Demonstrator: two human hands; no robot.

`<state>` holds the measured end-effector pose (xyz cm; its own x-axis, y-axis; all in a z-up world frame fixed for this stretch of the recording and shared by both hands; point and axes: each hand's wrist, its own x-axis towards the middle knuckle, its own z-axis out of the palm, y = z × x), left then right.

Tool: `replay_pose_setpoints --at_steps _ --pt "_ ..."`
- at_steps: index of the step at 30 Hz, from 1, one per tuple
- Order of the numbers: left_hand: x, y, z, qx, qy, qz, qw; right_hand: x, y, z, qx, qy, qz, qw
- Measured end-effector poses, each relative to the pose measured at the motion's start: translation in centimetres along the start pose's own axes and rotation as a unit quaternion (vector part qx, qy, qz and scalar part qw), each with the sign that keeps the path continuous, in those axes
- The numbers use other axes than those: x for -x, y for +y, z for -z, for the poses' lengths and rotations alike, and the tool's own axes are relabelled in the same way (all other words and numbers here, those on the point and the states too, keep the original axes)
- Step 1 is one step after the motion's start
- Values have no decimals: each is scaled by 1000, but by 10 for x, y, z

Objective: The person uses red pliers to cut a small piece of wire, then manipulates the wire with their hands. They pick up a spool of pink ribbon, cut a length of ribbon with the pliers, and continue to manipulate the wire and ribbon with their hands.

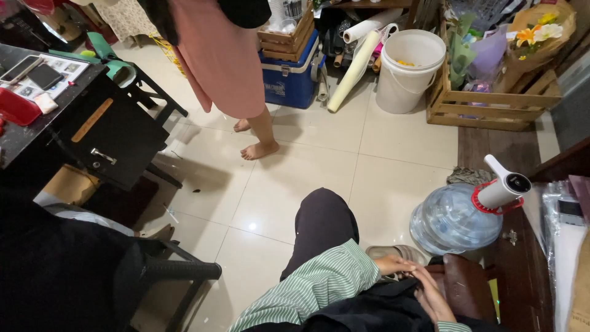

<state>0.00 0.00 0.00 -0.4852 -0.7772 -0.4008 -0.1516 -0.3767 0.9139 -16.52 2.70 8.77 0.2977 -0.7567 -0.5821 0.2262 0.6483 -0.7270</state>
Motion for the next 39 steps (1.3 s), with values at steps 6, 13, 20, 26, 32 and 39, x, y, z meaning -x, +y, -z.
replay_pose_setpoints --at_steps 6,13,20,26,32,39 --pt "7 2 -7 31 87 -4 996 4 -7 -4 64 64 -20 996" --pt "19 19 -9 119 75 -7 990 -34 27 25 -19 11 -13 1000" --pt "-19 -10 -8 271 18 -47 961 -40 36 37 -70 -12 -20 997" --pt "11 12 -8 203 94 -43 974 -87 74 89 -35 138 60 988" --pt "27 35 -10 135 175 30 975 -58 53 59 43 216 107 970" --pt "2 2 -14 90 148 -60 983 -44 55 44 284 153 195 926"
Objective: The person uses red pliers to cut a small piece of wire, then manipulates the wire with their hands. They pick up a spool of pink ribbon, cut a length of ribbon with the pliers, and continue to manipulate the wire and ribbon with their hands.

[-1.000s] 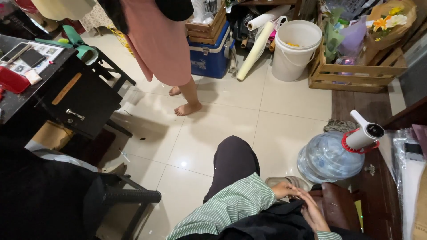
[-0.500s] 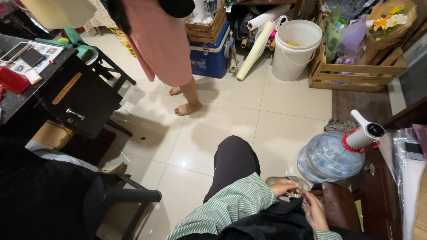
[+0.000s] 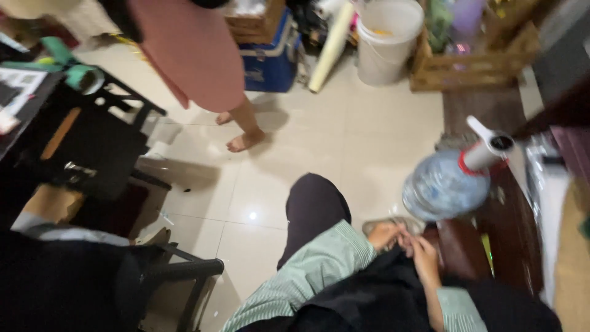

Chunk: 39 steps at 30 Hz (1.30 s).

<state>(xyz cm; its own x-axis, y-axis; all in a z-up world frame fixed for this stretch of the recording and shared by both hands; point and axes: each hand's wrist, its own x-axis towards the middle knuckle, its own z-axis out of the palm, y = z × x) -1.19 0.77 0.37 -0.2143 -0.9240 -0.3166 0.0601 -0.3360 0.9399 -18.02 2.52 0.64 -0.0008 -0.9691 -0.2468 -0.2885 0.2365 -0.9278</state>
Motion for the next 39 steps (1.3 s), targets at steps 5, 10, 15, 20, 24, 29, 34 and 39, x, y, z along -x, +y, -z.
replay_pose_setpoints --at_steps 5,10,15,20,24,29,34,39 --pt "-10 -53 13 37 -38 -59 997 31 -23 -9 107 66 25 992" --pt "48 20 15 -190 -128 -67 971 94 -119 4 138 135 87 977" --pt "120 171 -41 -268 -146 -95 948 139 -131 45 257 163 211 929" --pt "144 219 -88 -257 -256 -149 920 183 -144 81 129 235 139 953" --pt "154 226 -117 -238 -330 -211 889 204 -135 99 -154 262 70 950" --pt "164 237 -150 -287 -375 -285 834 224 -149 132 -131 344 53 928" --pt "161 220 -155 -299 -406 -319 803 261 -180 180 71 458 17 886" --pt "161 215 -154 -270 -429 -292 811 315 -186 240 175 606 150 761"
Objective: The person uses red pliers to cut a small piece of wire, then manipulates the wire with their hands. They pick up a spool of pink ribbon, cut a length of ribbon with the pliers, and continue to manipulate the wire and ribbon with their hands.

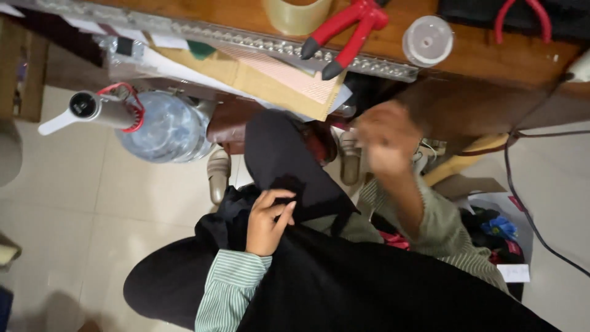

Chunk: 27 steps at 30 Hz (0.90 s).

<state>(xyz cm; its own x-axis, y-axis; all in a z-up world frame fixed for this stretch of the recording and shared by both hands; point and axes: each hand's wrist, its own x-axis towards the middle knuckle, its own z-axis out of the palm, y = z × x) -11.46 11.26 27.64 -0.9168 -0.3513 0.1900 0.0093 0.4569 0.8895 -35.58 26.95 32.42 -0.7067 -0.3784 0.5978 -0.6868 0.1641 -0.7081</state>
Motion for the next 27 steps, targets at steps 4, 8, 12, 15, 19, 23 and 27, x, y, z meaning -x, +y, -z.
replay_pose_setpoints --at_steps 4,8,12,15,19,23,27 --pt "2 -5 -3 11 -35 22 999 -26 31 57 37 104 61 992" --pt "3 -6 -6 32 -86 54 994 -70 6 90 55 161 54 984" --pt "1 -7 -6 25 -158 36 986 -65 28 103 137 139 12 981" --pt "-6 1 -7 12 -163 36 986 -68 16 87 177 46 90 979" --pt "-13 6 -10 -8 -173 24 985 -68 21 92 198 54 118 972" --pt "-43 25 -11 -72 -181 -50 980 -83 30 123 358 81 83 926" --pt "-90 57 -18 -141 -152 -137 969 -92 46 149 381 -21 30 924"
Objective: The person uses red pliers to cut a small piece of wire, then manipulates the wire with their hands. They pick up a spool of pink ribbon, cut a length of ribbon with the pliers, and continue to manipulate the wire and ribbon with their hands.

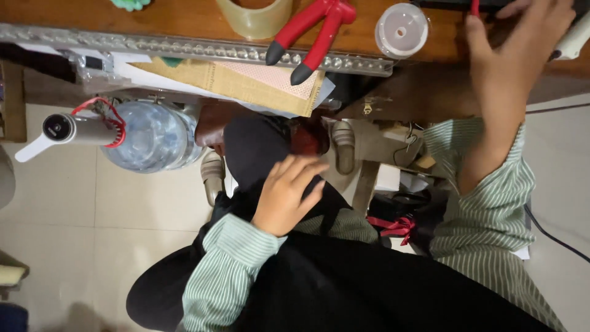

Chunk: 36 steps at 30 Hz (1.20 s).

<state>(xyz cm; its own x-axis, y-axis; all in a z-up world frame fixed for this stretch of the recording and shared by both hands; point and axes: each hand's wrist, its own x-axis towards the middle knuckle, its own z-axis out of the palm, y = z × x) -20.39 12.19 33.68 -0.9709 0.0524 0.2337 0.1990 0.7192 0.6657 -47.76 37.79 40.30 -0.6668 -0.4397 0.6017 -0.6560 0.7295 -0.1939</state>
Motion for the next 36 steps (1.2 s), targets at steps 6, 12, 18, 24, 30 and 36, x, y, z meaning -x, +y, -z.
replay_pose_setpoints --at_steps 6,12,18,24,30,36 --pt "-70 22 17 -49 130 -48 989 -11 5 -16 30 43 15 998" --pt "-100 21 -2 -192 128 -90 969 -14 1 -10 36 31 -20 999" --pt "-129 20 -16 -260 110 -88 955 -22 -57 7 -10 24 -25 999" --pt "-126 -7 -44 -157 195 -151 956 -52 -143 -17 -265 -160 199 930" --pt "-105 19 -25 -120 185 -128 967 -62 -159 -65 -58 -167 287 942" --pt "-80 11 -19 224 195 75 952 -54 -160 -59 83 -97 322 938"
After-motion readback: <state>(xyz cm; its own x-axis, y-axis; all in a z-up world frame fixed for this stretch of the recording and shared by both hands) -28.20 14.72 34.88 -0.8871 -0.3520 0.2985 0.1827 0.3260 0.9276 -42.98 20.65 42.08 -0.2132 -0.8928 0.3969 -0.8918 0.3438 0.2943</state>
